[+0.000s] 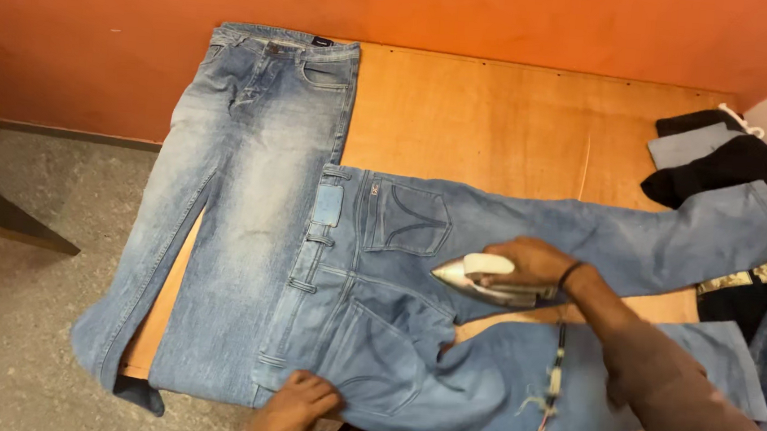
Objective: The person irons a pair of light blue jeans laid out on a wooden table. They use a white iron to smooth the fabric, moving it across the legs and waist area while holding the jeans in place with their left hand. The person adjusts the jeans' position several times to reach different sections.
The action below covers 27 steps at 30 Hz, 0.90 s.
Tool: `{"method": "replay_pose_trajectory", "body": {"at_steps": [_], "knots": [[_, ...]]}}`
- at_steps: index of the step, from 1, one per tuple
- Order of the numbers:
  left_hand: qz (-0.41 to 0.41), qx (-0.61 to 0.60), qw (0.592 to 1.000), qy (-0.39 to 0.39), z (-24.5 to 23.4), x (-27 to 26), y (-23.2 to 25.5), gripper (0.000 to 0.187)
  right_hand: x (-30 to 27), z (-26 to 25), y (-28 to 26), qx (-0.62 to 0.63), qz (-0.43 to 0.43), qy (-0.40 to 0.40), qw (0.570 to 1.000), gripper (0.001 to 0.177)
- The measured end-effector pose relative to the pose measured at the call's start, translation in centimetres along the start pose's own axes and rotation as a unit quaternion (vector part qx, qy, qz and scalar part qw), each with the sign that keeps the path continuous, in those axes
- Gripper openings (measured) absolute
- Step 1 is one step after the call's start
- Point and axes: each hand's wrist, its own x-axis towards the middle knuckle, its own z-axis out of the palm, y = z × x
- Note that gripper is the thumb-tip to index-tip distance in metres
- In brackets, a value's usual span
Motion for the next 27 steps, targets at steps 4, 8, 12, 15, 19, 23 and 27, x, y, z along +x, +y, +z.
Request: {"method": "replay_pose_trajectory", "body": {"at_steps": [4, 8, 12, 15, 19, 23, 27], "knots": [[-0.071, 0.013, 0.997, -0.036, -3.7, -3.0, -0.7, 0.022, -0.9, 0.2, -1.4, -0.028, 0.093, 0.032, 0.995, 0.044], [-0.179, -0.033, 0.973, -0.141, -6.1, -3.1, 0.4, 0.016, -0.8, 1.2, -2.3, -0.014, 0.089, 0.043, 0.995, 0.046], [-0.218, -0.109, 0.970, -0.004, -9.1, 0.7, 0.0, 0.027, 0.6, 1.3, -3.8, 0.030, -0.028, 0.032, 0.999, 0.051], [-0.279, -0.053, 0.895, 0.343, -10.0, 6.3, -5.2, 0.038, 2.6, 3.7, -7.2, 0.000, -0.063, 0.088, 0.994, 0.049], [-0.428, -0.094, 0.835, 0.332, -10.2, 12.7, -11.4, 0.061, 3.4, 4.5, -8.6, -0.056, 0.000, 0.063, 0.996, 0.047], [-0.423, -0.193, 0.857, 0.222, -10.2, 12.3, -11.7, 0.052, 0.8, 3.9, -5.5, -0.022, 0.025, 0.033, 0.999, 0.047], [-0.343, -0.461, 0.802, 0.166, -11.3, 9.5, -12.1, 0.048, -1.5, 3.2, -2.8, -0.003, 0.073, 0.033, 0.997, 0.050]]}}
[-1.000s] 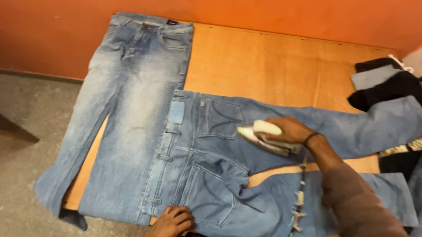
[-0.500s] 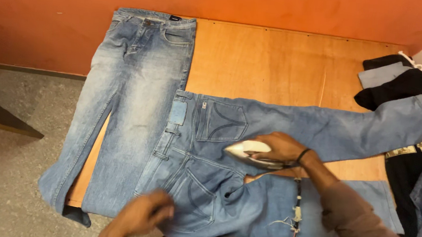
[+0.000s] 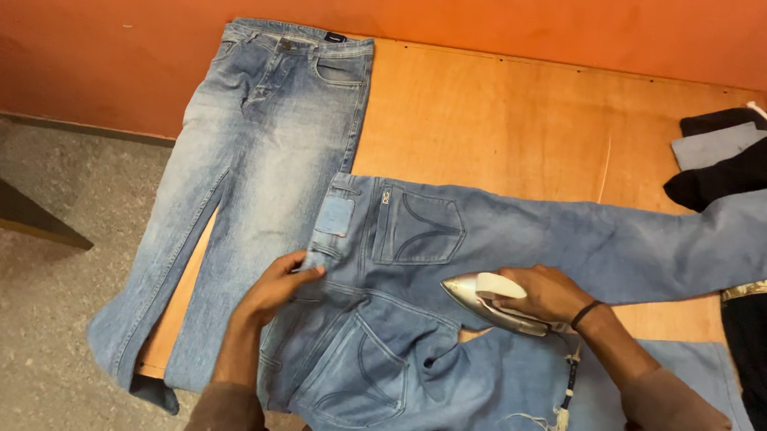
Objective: The person irons a pair of light blue jeans laid out on a wooden table. They use a white iron to smooth the fabric, moving it across the legs and waist area while holding the jeans in place with their left hand. The person adjusts the jeans' position several times to reach different sections.
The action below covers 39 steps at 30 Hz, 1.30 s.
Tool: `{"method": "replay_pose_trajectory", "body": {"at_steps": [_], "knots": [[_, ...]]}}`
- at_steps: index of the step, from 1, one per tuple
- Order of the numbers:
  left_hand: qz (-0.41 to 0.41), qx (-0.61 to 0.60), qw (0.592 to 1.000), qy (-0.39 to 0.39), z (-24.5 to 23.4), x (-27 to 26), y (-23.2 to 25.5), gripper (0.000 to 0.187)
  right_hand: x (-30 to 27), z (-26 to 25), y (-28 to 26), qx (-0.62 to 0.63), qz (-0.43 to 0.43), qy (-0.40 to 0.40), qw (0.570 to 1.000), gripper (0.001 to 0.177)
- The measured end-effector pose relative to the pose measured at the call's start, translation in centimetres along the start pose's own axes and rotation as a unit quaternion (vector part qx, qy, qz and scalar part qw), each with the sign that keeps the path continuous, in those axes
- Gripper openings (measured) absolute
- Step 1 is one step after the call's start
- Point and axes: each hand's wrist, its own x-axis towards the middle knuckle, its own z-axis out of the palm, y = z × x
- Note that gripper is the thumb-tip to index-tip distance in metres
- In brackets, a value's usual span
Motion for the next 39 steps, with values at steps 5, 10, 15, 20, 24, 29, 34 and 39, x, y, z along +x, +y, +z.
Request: {"method": "replay_pose_trajectory", "body": {"at_steps": [5, 10, 15, 20, 24, 29, 34, 39], "knots": [[-0.090, -0.067, 0.994, -0.004, -0.6, 5.3, 0.6, 0.044, 0.4, -0.2, -2.5, 0.020, 0.017, 0.040, 0.999, 0.051], [0.037, 0.015, 0.991, 0.129, -1.1, 10.6, -1.6, 0.033, 3.0, 2.0, -7.6, 0.045, 0.036, 0.108, 0.992, 0.048], [0.100, 0.032, 0.973, 0.203, -1.0, 9.4, -2.3, 0.027, 5.1, 4.7, -7.5, -0.014, -0.132, 0.164, 0.978, 0.042], [0.445, 0.343, 0.744, 0.362, 5.4, 3.0, 3.3, 0.027, 0.5, 2.0, -4.0, -0.016, 0.059, 0.004, 0.998, 0.042], [0.382, 0.450, 0.806, -0.056, 14.8, -3.8, 0.7, 0.044, -1.6, 0.0, -2.4, -0.003, 0.119, -0.036, 0.992, 0.039], [0.376, 0.502, 0.764, -0.155, 17.3, -7.7, -4.4, 0.091, 4.2, 1.4, -2.7, 0.359, -0.002, 0.074, 0.931, 0.037], [0.379, 0.443, 0.790, -0.189, 16.4, -7.9, -4.8, 0.071, 14.9, 4.0, -9.3, 0.415, -0.005, 0.182, 0.891, 0.032], [0.293, 0.302, 0.907, 0.024, 12.1, -7.4, -4.3, 0.032, 20.0, 5.4, -10.4, 0.517, 0.059, 0.270, 0.810, 0.030]]}}
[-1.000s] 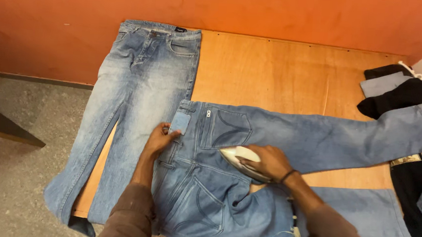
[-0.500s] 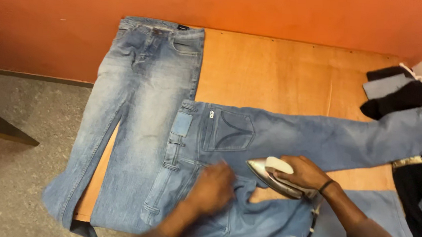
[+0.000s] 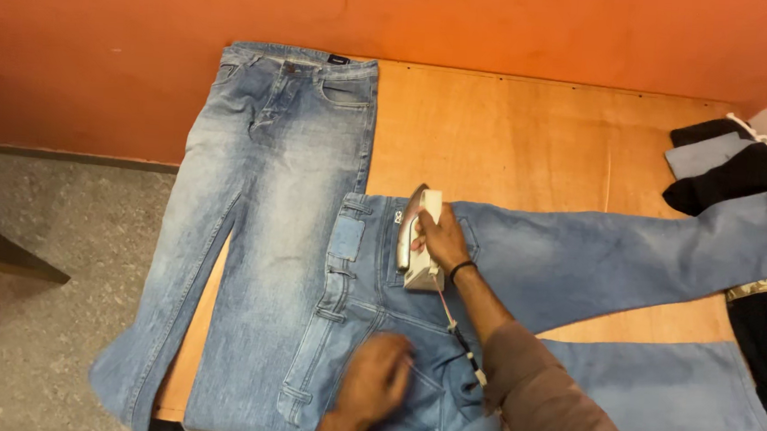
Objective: The person irons a pair of light blue jeans laid out on a wooden table. They use a white iron to smooth the fabric, moving it across the legs and waist area while holding the jeans in place with their left hand. The person adjusts the jeans' position several times to reach different sections.
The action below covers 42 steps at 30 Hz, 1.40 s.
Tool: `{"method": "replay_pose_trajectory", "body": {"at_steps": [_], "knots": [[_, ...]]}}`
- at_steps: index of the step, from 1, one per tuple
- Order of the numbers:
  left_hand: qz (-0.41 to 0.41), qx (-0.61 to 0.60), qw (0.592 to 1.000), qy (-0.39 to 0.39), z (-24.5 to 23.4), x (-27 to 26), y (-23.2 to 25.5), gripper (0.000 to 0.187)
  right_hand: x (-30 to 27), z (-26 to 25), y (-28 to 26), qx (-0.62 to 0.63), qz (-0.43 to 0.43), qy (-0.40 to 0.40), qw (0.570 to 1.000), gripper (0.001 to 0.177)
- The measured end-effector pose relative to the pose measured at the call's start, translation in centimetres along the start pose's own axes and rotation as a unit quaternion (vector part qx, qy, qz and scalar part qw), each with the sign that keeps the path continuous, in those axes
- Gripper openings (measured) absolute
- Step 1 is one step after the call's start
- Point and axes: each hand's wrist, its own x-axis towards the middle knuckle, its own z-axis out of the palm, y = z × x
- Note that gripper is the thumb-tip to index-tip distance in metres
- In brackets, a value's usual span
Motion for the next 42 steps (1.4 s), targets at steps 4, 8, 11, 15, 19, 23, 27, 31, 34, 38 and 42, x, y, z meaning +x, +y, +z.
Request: {"method": "replay_pose_trajectory", "body": {"at_steps": [4, 8, 11, 15, 19, 23, 27, 31, 34, 38, 42], "knots": [[0.005, 0.089, 0.984, 0.156, -3.8, 0.5, -1.6, 0.031, 0.7, 0.1, -0.3, -0.067, 0.001, 0.039, 0.997, 0.031], [0.099, 0.183, 0.964, 0.163, -4.4, -0.7, -1.9, 0.034, -4.2, 0.5, -0.3, -0.151, -0.039, 0.012, 0.988, 0.032], [0.077, 0.149, 0.973, 0.156, -3.8, -0.7, -2.8, 0.031, -9.7, 1.6, -0.2, -0.110, -0.039, -0.055, 0.992, 0.033], [0.063, 0.132, 0.981, 0.131, -3.4, -1.2, -3.2, 0.029, -10.7, 2.0, -2.2, -0.152, -0.040, -0.137, 0.978, 0.032], [0.051, 0.126, 0.985, 0.104, -3.7, -1.9, -2.6, 0.031, -7.5, 3.5, -2.5, -0.150, -0.050, -0.056, 0.986, 0.032], [0.054, 0.118, 0.988, 0.084, -3.8, -2.4, -2.7, 0.037, -2.0, 5.2, -1.8, -0.140, -0.046, 0.045, 0.988, 0.035], [0.073, 0.119, 0.987, 0.075, -4.1, -3.0, -2.8, 0.039, 1.9, 5.6, -2.6, -0.199, -0.005, 0.029, 0.980, 0.044], [0.076, 0.109, 0.990, 0.053, -5.0, -3.3, -2.3, 0.041, -1.7, 6.7, -3.1, -0.217, -0.042, -0.042, 0.974, 0.049], [0.067, 0.111, 0.990, 0.047, -5.1, -3.4, -2.1, 0.040, -6.8, 7.6, -2.9, -0.225, 0.010, -0.068, 0.972, 0.052], [0.052, 0.104, 0.992, 0.041, -4.8, -4.0, -2.4, 0.036, -10.4, 8.7, -3.1, -0.144, -0.047, -0.032, 0.988, 0.060], [0.051, 0.105, 0.992, 0.047, -4.2, -4.5, -2.7, 0.038, -7.4, 10.0, -1.3, -0.209, -0.049, 0.056, 0.975, 0.056]]}}
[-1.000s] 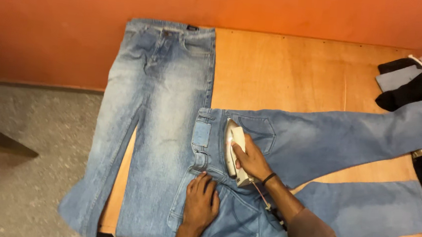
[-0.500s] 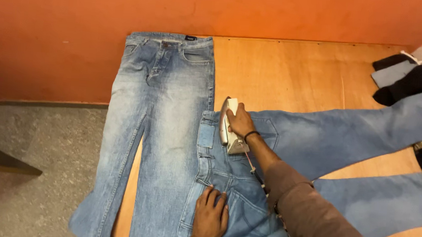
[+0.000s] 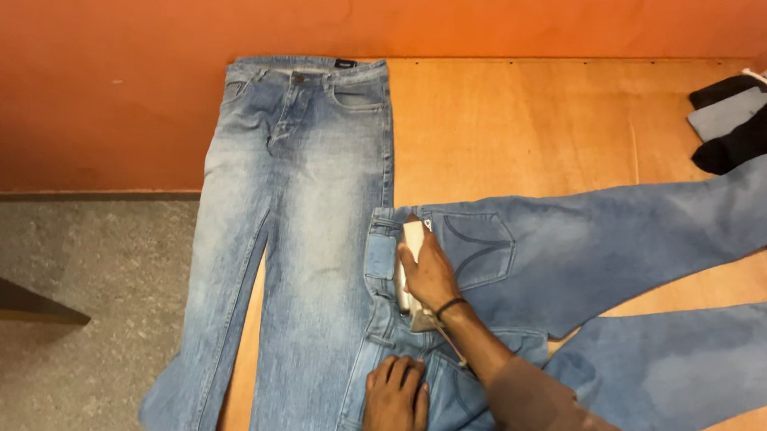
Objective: The person irons a pair of light blue jeans laid out on a wooden table. They use a white iron to smooth the fabric, moving it across the legs and waist area while holding the jeans in place with their left hand. The person adjusts the jeans' position several times to reach different sections.
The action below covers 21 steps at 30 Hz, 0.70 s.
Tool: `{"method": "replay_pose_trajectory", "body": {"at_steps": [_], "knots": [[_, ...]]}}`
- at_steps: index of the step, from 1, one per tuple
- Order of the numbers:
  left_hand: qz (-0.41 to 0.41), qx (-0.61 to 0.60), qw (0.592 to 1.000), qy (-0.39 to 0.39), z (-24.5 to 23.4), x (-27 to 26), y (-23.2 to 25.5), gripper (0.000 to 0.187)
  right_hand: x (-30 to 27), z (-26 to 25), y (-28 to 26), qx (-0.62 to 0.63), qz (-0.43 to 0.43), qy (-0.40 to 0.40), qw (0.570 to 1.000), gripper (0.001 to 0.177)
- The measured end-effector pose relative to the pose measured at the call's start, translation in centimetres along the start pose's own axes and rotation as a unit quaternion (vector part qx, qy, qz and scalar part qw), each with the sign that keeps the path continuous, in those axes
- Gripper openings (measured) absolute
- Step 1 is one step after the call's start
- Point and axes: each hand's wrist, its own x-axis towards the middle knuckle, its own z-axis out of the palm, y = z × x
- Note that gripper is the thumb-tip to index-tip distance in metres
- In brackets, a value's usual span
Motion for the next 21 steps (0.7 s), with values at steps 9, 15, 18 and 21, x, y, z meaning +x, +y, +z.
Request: {"method": "replay_pose_trajectory", "body": {"at_steps": [9, 15, 18, 21], "knots": [[-0.013, 0.005, 1.000, 0.002, 0.3, 0.0, 0.0, 0.036, 7.2, -0.1, -0.8, 0.010, 0.006, 0.028, 1.000, 0.055], [-0.042, -0.002, 0.999, 0.007, 0.2, 0.3, 0.1, 0.034, 1.7, -4.3, 1.9, -0.042, 0.017, -0.135, 0.990, 0.051], [-0.094, -0.022, 0.995, 0.006, -0.6, 1.3, 0.3, 0.028, -1.7, -8.4, 3.1, -0.120, -0.069, -0.158, 0.978, 0.050], [-0.117, -0.042, 0.990, 0.061, -1.7, 3.8, 0.9, 0.025, -4.2, -12.7, 3.3, -0.145, -0.006, -0.200, 0.969, 0.049]]}}
